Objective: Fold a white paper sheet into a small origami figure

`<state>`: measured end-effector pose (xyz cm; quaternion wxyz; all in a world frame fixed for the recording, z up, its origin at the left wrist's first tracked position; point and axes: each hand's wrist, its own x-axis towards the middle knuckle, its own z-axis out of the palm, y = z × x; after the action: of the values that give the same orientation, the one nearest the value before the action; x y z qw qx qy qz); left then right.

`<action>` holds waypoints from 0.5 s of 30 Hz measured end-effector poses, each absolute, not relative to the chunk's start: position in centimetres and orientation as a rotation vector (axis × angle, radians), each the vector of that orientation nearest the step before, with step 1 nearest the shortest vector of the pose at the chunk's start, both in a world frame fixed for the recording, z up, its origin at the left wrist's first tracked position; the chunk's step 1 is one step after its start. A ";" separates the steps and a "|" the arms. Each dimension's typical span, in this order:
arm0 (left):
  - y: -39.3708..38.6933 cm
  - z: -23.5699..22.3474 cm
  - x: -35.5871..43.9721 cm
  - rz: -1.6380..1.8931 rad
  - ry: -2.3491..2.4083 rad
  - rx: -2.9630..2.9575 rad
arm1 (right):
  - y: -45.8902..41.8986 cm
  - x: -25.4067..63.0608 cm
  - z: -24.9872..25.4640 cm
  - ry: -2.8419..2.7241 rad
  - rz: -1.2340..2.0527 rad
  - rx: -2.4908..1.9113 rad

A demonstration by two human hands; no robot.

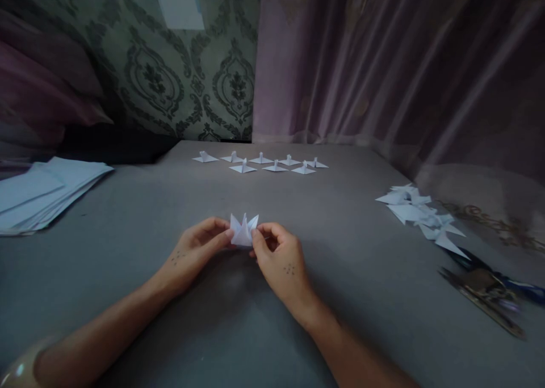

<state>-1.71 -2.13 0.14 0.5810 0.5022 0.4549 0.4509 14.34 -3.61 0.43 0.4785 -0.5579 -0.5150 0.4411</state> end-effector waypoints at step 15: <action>-1.6 -0.5 -1.7 1.042 0.984 1.134 | -3.2 14.5 0.4 -1.261 1.229 -1.294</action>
<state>-1.69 -1.64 -0.48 0.6108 0.4912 0.4264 0.4515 14.54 -3.17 0.40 0.4604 -0.5257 -0.5123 0.4992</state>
